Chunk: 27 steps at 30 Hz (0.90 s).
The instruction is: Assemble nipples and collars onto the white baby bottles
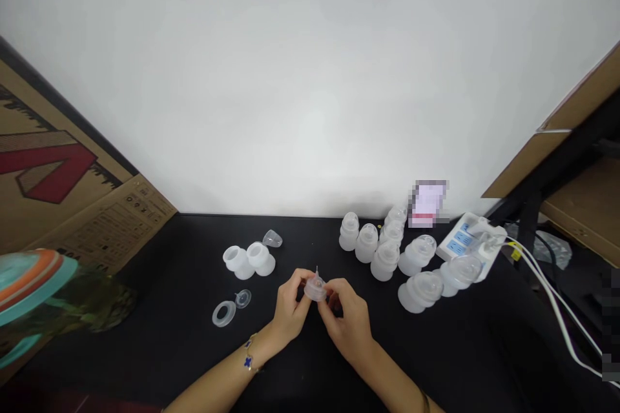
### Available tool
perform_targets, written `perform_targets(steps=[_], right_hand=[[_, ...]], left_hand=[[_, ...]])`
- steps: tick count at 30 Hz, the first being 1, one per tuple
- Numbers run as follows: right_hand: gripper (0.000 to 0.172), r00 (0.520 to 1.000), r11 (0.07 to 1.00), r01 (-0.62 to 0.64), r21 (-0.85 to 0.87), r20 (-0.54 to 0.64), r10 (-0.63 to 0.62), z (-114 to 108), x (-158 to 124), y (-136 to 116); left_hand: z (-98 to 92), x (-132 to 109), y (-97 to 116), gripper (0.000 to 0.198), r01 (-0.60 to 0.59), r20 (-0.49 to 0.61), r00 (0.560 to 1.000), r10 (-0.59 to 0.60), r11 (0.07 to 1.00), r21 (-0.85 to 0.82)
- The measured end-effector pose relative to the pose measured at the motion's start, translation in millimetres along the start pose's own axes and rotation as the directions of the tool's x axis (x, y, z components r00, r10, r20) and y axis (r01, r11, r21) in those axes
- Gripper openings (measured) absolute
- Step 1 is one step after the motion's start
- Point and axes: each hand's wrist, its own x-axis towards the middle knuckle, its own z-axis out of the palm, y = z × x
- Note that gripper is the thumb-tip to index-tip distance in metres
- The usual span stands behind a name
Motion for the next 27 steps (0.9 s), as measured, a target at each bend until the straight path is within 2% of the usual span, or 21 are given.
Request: perform_targets(steps=[5,13,20,27], right_hand=[[0.010,0.996,0.997,-0.083,-0.001,0.016,0.083,-2.0,2.4,-1.1],[0.020,0.977,0.978,-0.208,0.021,0.058,0.206,-1.4,5.9,1.3],[0.025,0.972,0.982,-0.189,-0.007,0.138,0.188,0.5,7.3,-0.2],[0.027,0.966,0.982,-0.190,0.004,0.180,0.186,2.4,7.6,3.6]], left_hand=[[-1.0,3.1,2.8,0.008,-0.007,-0.011,1.000,0.007,1.000,-0.028],[0.0,2.5,4.1,0.011,-0.003,-0.066,0.998,0.004,1.000,0.015],[0.1,2.6,2.5,0.007,-0.042,-0.095,0.994,0.048,0.997,0.064],[0.9,3.9,1.1,0.015,-0.031,-0.122,0.992,0.040,0.997,0.077]])
